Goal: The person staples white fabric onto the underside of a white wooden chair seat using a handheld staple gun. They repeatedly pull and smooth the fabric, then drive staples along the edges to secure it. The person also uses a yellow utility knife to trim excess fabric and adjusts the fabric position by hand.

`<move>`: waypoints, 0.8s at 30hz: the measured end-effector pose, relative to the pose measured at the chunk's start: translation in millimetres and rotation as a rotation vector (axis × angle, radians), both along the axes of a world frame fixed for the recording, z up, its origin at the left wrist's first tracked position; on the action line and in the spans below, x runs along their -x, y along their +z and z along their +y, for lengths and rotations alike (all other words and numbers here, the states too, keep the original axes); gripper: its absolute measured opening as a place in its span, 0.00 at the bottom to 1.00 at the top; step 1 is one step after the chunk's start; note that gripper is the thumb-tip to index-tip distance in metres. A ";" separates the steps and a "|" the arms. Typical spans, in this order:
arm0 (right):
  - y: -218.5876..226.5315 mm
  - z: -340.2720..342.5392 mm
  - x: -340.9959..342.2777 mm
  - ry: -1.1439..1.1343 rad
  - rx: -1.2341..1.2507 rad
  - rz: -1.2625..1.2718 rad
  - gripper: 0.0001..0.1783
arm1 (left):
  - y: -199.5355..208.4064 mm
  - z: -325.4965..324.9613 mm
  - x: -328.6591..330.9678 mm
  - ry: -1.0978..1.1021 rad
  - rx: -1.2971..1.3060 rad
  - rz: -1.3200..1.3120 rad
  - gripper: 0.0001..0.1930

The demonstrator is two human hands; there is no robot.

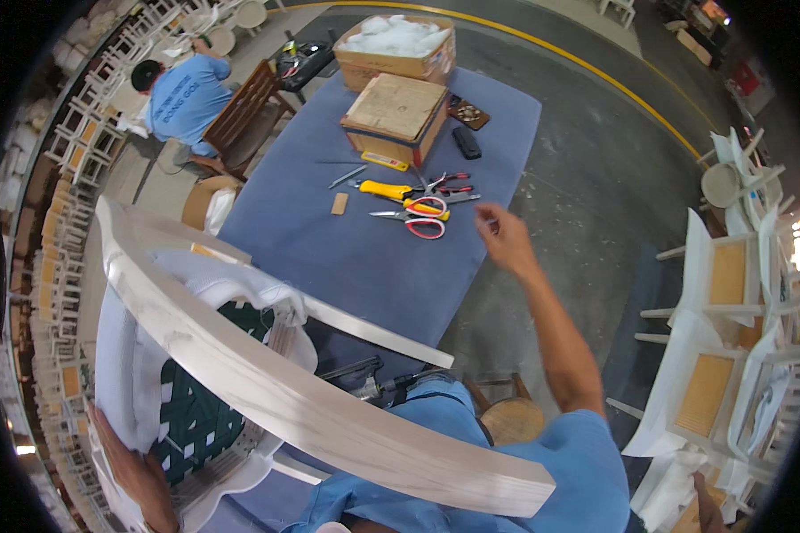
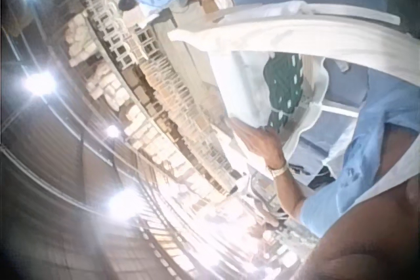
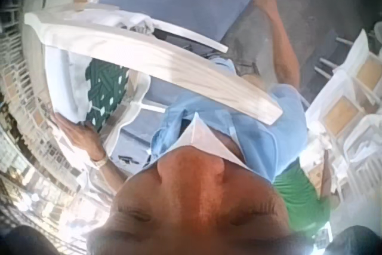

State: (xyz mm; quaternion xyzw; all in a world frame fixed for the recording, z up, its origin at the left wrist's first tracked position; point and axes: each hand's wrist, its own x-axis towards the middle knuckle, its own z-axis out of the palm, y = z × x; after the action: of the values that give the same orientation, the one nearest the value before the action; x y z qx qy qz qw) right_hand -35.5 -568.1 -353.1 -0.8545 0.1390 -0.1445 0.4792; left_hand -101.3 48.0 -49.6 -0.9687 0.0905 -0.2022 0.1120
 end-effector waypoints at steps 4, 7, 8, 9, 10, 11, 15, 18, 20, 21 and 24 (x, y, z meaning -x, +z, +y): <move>-97.7 53.6 -42.5 -0.082 0.035 -0.106 0.19 | 6.2 -3.1 -2.0 -0.021 -0.038 0.016 0.43; -105.1 84.0 -85.6 -0.005 0.333 0.122 0.25 | 21.7 -6.0 9.4 -0.071 -0.015 0.136 0.42; -90.8 100.0 -96.2 0.006 0.387 0.323 0.26 | 31.9 -4.5 21.5 -0.093 0.022 0.186 0.42; -104.3 102.6 -104.4 -0.011 0.439 0.308 0.26 | 38.2 -1.8 28.0 -0.152 0.075 0.226 0.42; -120.9 103.3 -113.4 -0.028 0.491 0.297 0.25 | 42.7 3.7 33.2 -0.207 0.250 0.274 0.45; -119.7 99.1 -107.2 -0.047 0.480 0.310 0.24 | 55.1 -20.1 27.8 -0.208 0.366 0.385 0.39; -83.0 106.5 -92.4 0.182 0.409 0.530 0.23 | 58.5 4.5 18.7 -0.078 0.187 0.271 0.40; -83.5 89.1 -103.0 0.001 0.336 0.282 0.21 | 43.9 17.5 16.2 0.020 0.073 0.261 0.43; -98.3 78.3 -116.1 -0.041 0.474 0.175 0.20 | 41.9 13.1 25.8 0.031 -0.024 0.157 0.38; -136.0 62.0 -121.9 -0.077 0.436 0.143 0.21 | 38.7 30.8 20.5 0.006 0.015 0.179 0.41; -146.4 84.9 -112.9 -0.028 0.562 0.091 0.27 | 35.8 31.8 29.0 0.075 0.095 0.175 0.47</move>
State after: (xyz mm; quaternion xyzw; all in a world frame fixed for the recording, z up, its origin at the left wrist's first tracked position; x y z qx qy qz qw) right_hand 77.4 -483.2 -499.5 -0.9574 0.1267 -0.1455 0.2149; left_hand -130.3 79.8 -13.8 -0.9896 0.0538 -0.1164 0.0651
